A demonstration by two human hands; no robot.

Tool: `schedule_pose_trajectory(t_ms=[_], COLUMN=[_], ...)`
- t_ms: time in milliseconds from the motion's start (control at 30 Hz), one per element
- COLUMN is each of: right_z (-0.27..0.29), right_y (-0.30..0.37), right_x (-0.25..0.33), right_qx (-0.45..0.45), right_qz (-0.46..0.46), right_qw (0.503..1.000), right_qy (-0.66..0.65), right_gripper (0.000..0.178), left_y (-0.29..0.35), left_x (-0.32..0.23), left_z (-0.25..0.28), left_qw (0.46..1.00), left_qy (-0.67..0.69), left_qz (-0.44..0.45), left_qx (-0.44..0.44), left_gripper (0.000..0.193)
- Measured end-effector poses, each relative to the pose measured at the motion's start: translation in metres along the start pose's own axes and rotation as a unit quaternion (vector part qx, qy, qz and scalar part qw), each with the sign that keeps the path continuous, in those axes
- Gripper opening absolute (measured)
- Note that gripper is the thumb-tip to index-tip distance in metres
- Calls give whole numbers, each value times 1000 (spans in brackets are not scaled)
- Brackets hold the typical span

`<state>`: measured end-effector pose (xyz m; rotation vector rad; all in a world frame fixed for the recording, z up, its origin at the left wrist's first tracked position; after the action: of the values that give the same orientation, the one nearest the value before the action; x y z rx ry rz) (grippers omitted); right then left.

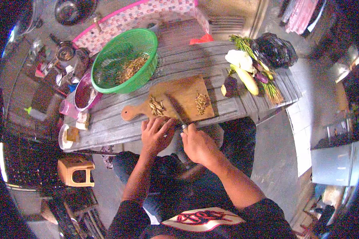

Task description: The person chops ginger root on a wooden cutting board using a knife, preparing pieces and setting them on the board.

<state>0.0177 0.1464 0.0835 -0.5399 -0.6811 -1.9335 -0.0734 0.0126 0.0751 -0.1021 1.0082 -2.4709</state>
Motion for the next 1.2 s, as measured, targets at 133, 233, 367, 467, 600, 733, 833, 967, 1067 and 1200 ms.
schedule_pose_trajectory(t_ms=[133, 233, 367, 467, 600, 733, 833, 967, 1067, 1200], right_z=[-5, 0, -3, -4, 9, 11, 0, 8, 4, -12], right_y=[-4, -6, -6, -5, -9, -2, -6, -9, -5, 0], right_x=[9, 16, 13, 14, 26, 28, 19, 23, 24, 11], right_qx=[-23, 9, 8, -2, 10, -13, -50, -31, 5, -21], right_qz=[58, 26, -2, 35, 69, 42, 36, 46, 48, 43], right_qw=[998, 1000, 1000, 998, 994, 994, 995, 997, 997, 997], right_qy=[-4, 8, 13, 45, 84, 105, 83, 62, 56, 68], right_gripper=[36, 37, 38, 40, 43, 46, 45, 47, 48, 47], left_y=[11, 19, 15, 10, 14, 27, 24, 24, 35, 33], left_x=[5, 7, 6, 3, 3, 5, 1, 2, 8, 3], left_z=[-2, -2, -1, -2, 3, -2, -7, -8, -6, -7], left_qw=[999, 999, 999, 999, 996, 995, 995, 995, 992, 991], left_qy=[-24, -2, 6, -13, -54, -71, -69, -74, -96, -68], left_qz=[38, 17, 26, 46, 51, 44, 26, 39, 38, 42], left_qx=[-27, -43, -27, -4, -43, -48, -65, -54, -75, -103], left_gripper=[41, 45, 45, 45, 45, 47, 42, 41, 55, 56])
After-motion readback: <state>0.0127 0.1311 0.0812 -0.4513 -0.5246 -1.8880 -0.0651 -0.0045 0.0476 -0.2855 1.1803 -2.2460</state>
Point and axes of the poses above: each hand's wrist, its own y-axis away from the middle knuckle, its own z-axis out of the back of the hand, x = y × z, the point moved 7 cm from there along -y, towards the middle knuckle, and after that the axes turned 7 degrees about -x, right-handed, at the moved point
